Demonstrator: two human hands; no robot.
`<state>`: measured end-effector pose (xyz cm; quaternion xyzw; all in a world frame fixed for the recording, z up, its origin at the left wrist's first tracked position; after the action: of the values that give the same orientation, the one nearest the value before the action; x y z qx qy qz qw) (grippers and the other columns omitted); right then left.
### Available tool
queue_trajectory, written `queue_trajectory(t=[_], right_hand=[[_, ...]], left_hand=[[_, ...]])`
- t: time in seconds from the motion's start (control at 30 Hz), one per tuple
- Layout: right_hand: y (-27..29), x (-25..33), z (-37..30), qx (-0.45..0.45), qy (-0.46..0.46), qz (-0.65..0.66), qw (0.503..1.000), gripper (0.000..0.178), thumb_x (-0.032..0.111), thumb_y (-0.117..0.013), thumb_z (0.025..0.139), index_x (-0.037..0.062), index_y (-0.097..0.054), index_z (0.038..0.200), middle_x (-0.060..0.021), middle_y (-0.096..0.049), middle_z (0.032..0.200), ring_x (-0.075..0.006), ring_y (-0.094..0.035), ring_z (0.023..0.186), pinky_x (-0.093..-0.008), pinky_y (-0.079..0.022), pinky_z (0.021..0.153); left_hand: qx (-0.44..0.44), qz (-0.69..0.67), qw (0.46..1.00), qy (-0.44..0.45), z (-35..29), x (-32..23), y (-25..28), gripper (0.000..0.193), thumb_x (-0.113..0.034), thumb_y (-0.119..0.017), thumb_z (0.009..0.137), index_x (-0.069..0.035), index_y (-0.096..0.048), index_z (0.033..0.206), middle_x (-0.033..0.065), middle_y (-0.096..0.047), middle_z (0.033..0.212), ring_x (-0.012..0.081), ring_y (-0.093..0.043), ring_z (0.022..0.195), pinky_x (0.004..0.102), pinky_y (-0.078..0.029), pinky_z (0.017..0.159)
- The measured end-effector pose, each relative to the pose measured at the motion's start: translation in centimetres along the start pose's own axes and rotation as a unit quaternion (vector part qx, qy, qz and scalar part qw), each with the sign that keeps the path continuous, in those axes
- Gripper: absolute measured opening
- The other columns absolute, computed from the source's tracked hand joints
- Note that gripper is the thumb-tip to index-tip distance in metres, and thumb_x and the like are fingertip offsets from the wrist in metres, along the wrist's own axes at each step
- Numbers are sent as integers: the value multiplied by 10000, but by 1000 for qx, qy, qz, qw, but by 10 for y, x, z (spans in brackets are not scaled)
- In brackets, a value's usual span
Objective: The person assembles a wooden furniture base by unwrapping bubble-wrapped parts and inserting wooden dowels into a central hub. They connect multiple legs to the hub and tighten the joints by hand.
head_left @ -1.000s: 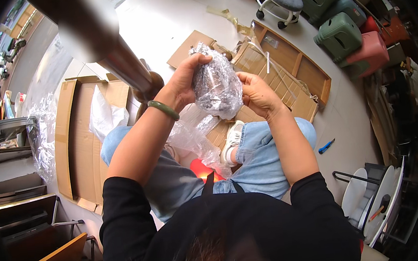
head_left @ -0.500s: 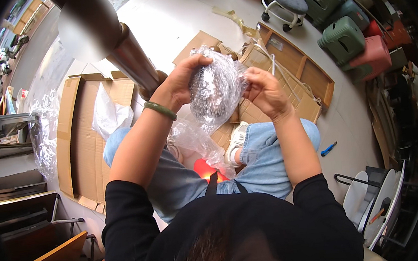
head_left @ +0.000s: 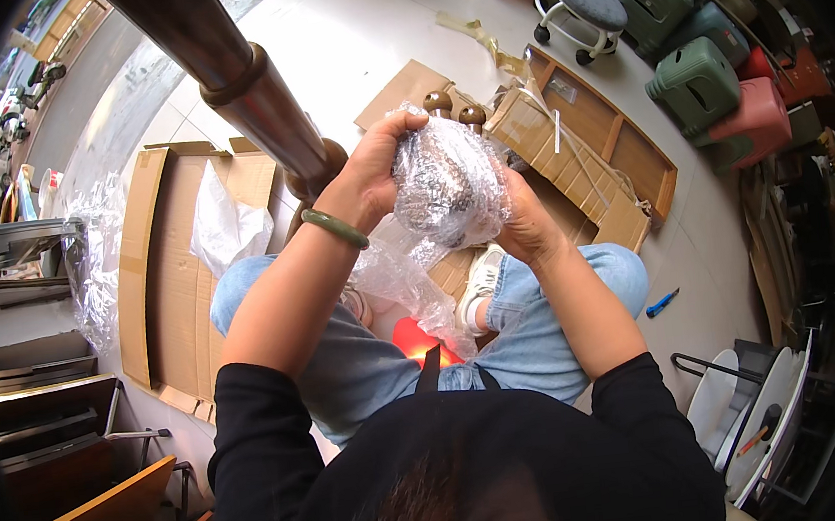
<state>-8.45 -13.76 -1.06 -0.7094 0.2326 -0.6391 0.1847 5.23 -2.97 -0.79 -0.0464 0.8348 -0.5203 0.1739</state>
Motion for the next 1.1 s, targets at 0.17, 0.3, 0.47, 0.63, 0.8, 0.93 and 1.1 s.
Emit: queue_trajectory(t=[0.17,0.3,0.47,0.63,0.8,0.93,1.1], right_hand=[[-7,-2,-4,31,-52,132,989,636,339,-696,880,89,-429,1400,-46,-544,1320,-191,-535,1191,-399,-446,1005],[-2,-7,-1,-47,-12,136,990,609,317,-693,884,103,-437,1393,-36,-550,1289,-173,-551,1150,-381,-456,995],[12,-1,6,-94,87,196,972,550,262,-701,866,86,-484,1340,-56,-575,1259,-205,-567,1140,-376,-469,1001],[21,11,5,-81,112,226,964,512,245,-720,845,86,-522,1290,-65,-618,1183,-207,-611,1067,-376,-519,945],[12,18,0,-105,130,59,984,503,225,-735,836,82,-523,1269,-58,-615,1173,-170,-605,1057,-330,-525,921],[-3,20,-3,-74,139,108,982,568,187,-744,814,75,-495,1312,-75,-590,1236,-188,-580,1127,-340,-506,956],[3,20,-4,-83,89,182,976,524,175,-727,827,79,-500,1289,-63,-607,1186,-185,-598,1094,-346,-509,952]], left_hand=[[-76,211,965,-137,-2,12,-15,423,-237,-606,875,42,-502,1175,213,-607,1104,267,-647,952,383,-552,820],[-103,468,837,-264,-8,30,-24,848,-453,-624,856,45,-264,1440,314,-366,1400,381,-370,1326,408,-306,1098],[-85,548,761,-338,-20,53,-23,756,-463,-599,891,38,-347,1399,310,-405,1348,401,-406,1283,420,-308,1092],[-13,638,656,-402,-30,63,-26,449,-88,-700,853,4,-526,1256,144,-517,1294,202,-509,1187,333,-404,1016],[4,530,726,-439,-29,54,-26,217,62,-572,895,10,-562,1106,91,-605,1177,138,-577,1047,261,-460,908],[5,414,808,-419,-24,56,-29,170,56,-526,921,-14,-544,1075,52,-628,1085,103,-577,978,241,-466,867],[5,310,850,-426,-17,45,-36,158,50,-514,933,-25,-530,1071,39,-610,1026,91,-566,905,232,-472,814]])
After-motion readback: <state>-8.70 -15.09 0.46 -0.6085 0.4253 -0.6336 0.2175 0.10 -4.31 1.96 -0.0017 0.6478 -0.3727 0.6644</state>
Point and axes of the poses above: each hand's wrist, its own z-axis towards the middle knuckle, its own y-axis out of the back of the hand, x = y × z, the point moved 3 cm from there along z, towards the middle knuckle
